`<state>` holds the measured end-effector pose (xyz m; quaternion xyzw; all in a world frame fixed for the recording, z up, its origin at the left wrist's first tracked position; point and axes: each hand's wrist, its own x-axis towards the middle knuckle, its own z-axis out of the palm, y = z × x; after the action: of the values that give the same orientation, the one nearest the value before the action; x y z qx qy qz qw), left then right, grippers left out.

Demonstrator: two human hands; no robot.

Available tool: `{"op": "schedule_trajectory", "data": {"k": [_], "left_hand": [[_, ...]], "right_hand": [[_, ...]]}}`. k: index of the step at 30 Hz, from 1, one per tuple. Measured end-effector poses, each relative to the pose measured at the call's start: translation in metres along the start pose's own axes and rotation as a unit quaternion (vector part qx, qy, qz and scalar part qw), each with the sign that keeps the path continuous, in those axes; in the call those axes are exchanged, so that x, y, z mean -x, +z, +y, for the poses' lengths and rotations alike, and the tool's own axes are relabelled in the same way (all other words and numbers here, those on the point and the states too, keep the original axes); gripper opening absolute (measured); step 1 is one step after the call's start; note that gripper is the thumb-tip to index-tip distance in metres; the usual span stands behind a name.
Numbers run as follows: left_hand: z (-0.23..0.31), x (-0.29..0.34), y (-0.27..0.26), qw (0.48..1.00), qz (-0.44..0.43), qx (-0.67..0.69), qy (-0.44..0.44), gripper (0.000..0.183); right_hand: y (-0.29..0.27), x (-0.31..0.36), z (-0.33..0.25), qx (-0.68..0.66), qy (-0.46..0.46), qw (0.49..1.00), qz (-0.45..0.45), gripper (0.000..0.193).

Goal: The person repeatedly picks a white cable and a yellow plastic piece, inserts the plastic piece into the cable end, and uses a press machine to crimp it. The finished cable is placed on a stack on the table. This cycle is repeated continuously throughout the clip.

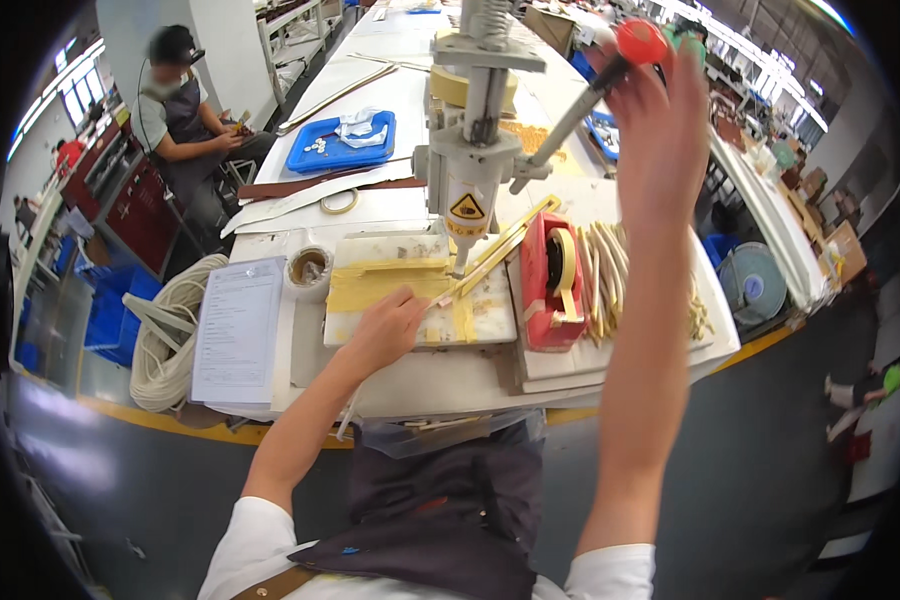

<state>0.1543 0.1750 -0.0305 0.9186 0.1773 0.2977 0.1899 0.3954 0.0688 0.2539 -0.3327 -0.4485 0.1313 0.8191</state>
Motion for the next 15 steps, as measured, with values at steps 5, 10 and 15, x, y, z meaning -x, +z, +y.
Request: {"op": "schedule_trajectory", "data": {"k": [5,10,15], "left_hand": [[0.001,0.000,-0.003,1.000,-0.007,-0.007,0.006,0.016],[0.002,0.000,0.000,1.000,0.000,0.003,0.006,0.021],[0.000,-0.001,0.006,1.000,0.005,-0.001,0.015,0.022]], "right_hand": [[0.012,-0.035,-0.007,0.083,0.014,0.996,-0.025,0.046],[-0.027,0.065,-0.002,0.087,-0.093,0.985,-0.117,0.033],[-0.056,0.159,0.027,0.143,-0.194,0.962,-0.127,0.031]]}}
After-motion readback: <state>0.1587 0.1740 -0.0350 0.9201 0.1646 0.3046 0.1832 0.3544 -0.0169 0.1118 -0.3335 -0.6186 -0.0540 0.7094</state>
